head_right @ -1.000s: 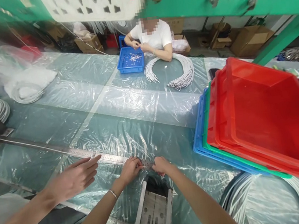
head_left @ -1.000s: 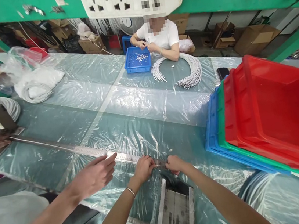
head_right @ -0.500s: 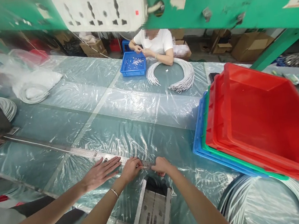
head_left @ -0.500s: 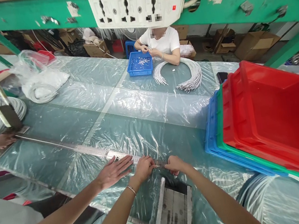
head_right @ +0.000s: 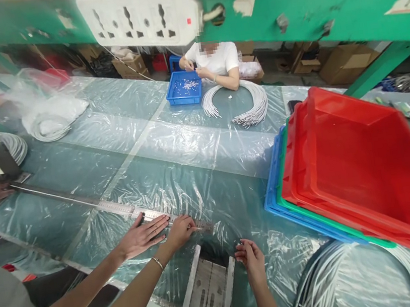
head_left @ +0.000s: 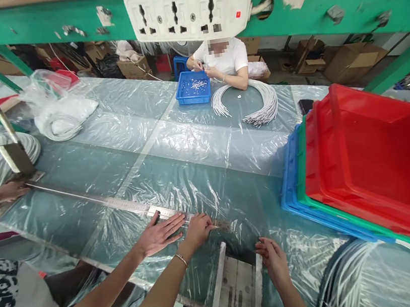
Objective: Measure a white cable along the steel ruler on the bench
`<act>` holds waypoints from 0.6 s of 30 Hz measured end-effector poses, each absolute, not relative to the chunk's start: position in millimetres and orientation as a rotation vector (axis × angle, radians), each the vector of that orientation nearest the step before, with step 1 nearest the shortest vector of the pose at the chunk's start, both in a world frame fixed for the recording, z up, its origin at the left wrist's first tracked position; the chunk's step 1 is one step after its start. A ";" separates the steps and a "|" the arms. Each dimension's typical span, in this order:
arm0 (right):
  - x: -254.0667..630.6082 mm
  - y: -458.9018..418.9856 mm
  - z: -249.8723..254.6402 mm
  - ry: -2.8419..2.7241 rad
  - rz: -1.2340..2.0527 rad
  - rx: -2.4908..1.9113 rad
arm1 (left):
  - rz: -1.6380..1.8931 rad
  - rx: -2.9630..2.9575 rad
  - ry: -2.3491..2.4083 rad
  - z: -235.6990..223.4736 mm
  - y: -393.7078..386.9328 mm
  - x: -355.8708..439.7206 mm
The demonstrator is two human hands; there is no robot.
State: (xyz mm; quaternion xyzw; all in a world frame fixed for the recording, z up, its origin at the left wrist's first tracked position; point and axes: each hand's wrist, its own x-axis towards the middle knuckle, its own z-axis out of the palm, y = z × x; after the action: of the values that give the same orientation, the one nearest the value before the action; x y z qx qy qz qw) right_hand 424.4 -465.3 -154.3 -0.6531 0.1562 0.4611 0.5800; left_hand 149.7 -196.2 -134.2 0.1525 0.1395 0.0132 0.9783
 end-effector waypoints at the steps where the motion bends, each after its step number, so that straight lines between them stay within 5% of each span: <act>1: 425.1 -466.0 -152.7 0.379 1.073 -1.515 | 0.016 0.310 0.277 -132.8 -195.3 150.6; 11: 430.3 -461.7 -144.4 0.332 1.166 -1.498 | 0.008 0.374 0.385 -126.5 -202.0 151.4; 18: 431.7 -465.2 -148.4 0.303 1.183 -1.480 | -0.065 0.874 0.871 -74.6 -216.3 191.1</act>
State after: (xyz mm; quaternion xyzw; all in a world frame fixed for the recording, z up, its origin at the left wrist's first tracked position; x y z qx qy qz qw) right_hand 431.7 -465.2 -148.4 -0.6317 0.1294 0.5047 0.5740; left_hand 191.1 -216.3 -74.6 0.4097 0.4084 -0.0306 0.8151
